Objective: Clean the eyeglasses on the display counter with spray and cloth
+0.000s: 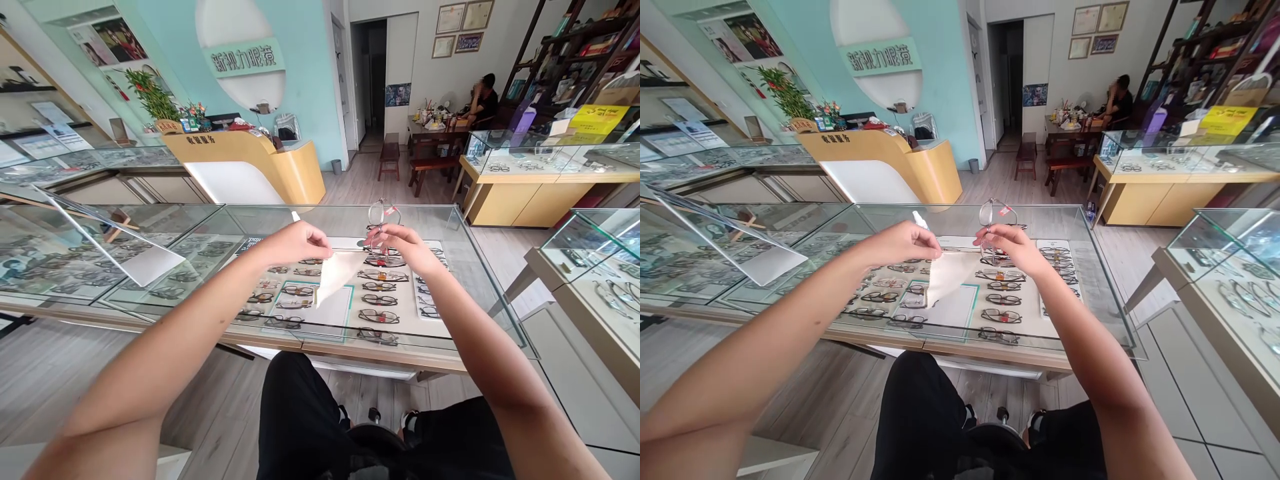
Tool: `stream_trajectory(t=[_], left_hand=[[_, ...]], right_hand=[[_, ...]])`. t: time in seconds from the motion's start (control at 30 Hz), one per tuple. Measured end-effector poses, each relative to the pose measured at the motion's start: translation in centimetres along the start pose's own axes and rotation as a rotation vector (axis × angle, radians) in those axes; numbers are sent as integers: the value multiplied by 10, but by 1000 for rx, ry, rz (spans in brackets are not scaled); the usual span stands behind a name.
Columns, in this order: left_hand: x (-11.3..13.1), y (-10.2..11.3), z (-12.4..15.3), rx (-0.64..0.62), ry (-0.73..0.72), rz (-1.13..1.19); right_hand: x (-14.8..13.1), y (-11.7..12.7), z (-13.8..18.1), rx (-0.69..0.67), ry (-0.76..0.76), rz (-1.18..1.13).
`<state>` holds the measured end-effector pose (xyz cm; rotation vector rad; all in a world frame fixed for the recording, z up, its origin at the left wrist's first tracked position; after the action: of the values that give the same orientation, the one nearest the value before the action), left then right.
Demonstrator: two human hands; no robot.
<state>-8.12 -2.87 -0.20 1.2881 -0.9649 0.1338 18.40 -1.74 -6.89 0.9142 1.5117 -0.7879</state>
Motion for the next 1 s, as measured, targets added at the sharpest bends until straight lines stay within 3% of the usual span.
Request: stream_trajectory(t=[0.2, 0.4, 0.63, 0.8, 1.0], left_hand=[[27, 3, 4, -109, 26, 264], [27, -5, 8, -117, 80, 424], [1, -18, 5, -107, 118, 535], [-19, -28, 7, -81, 180, 648], [-9, -23, 8, -38, 136, 616]], right_hand=[[-8, -10, 11, -214, 67, -4], [-17, -24, 16, -352, 99, 35], [-13, -23, 14, -263, 45, 34], [-10, -20, 12, -272, 30, 18], [-17, -20, 16, -207, 12, 56]])
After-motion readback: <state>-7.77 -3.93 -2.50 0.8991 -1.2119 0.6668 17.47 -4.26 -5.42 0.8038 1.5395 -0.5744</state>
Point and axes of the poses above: each hand's wrist, its own z-axis away from the middle knuckle, its own y-axis out of the back of the hand, x = y × z, the point moved 5 cm from there along -z, towards the middle knuckle, and after that the axes turned 15 degrees about -y, right-handed, at the moved point
